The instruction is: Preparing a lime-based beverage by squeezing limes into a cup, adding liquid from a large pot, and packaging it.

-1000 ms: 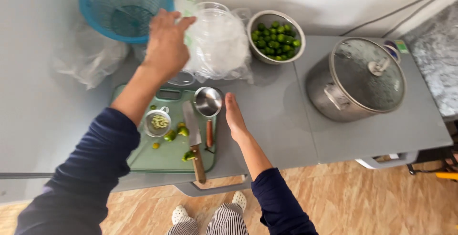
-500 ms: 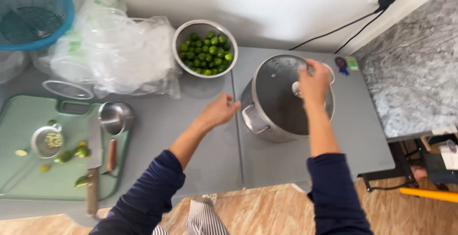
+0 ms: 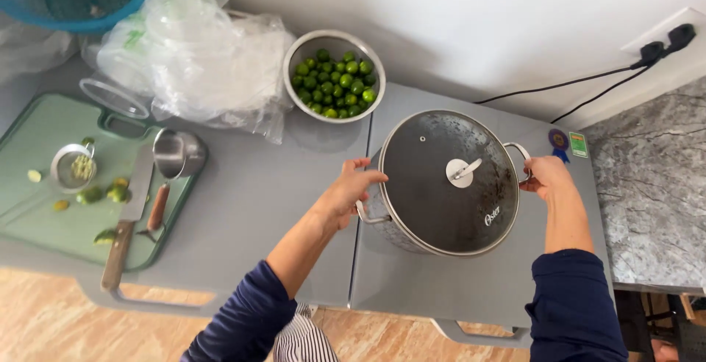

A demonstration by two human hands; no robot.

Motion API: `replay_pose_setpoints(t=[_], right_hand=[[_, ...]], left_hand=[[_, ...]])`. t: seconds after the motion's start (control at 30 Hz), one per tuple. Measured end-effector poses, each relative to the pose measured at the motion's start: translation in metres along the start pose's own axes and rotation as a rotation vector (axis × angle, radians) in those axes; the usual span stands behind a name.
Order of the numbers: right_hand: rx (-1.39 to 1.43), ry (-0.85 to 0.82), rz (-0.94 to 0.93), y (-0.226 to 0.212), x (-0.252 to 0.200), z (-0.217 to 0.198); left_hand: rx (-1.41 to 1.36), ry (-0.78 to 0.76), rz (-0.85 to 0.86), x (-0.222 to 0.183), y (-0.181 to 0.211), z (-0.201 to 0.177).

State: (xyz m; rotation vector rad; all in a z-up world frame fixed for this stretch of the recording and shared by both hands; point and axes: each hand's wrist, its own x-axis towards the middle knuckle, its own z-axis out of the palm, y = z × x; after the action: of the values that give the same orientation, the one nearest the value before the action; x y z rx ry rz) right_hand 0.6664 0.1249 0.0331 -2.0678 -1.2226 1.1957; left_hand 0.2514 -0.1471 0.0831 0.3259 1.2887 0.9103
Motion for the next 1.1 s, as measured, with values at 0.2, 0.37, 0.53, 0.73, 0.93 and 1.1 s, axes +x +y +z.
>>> replay_pose_setpoints(t=[0.2,0.37,0.53,0.73,0.93,1.1], right_hand=[[-0.013,-0.111,0.029,-0.017,-0.074,0.037],[-0.017,-0.186,0.008,-0.041,-0.146,0.084],[-0.009,-0.291,-0.020,-0.051,-0.189,0.140],[0.004,-0.286,-0.094,-0.062,-0.225,0.194],[-0.015,-0.317,-0.143,-0.062,-0.236,0.227],[-0.080,-0.239,-0.139,-0.061,-0.249,0.237]], left_hand=[[-0.018,0.096,0.124,-0.014,-0.006,-0.053],[0.032,0.187,0.165,-0.047,-0.004,-0.108],[0.131,0.276,0.236,-0.085,0.002,-0.165],[0.184,0.250,0.188,-0.108,-0.005,-0.220],[0.406,0.342,0.196,-0.134,-0.006,-0.257],[0.270,0.209,0.302,-0.128,-0.014,-0.277]])
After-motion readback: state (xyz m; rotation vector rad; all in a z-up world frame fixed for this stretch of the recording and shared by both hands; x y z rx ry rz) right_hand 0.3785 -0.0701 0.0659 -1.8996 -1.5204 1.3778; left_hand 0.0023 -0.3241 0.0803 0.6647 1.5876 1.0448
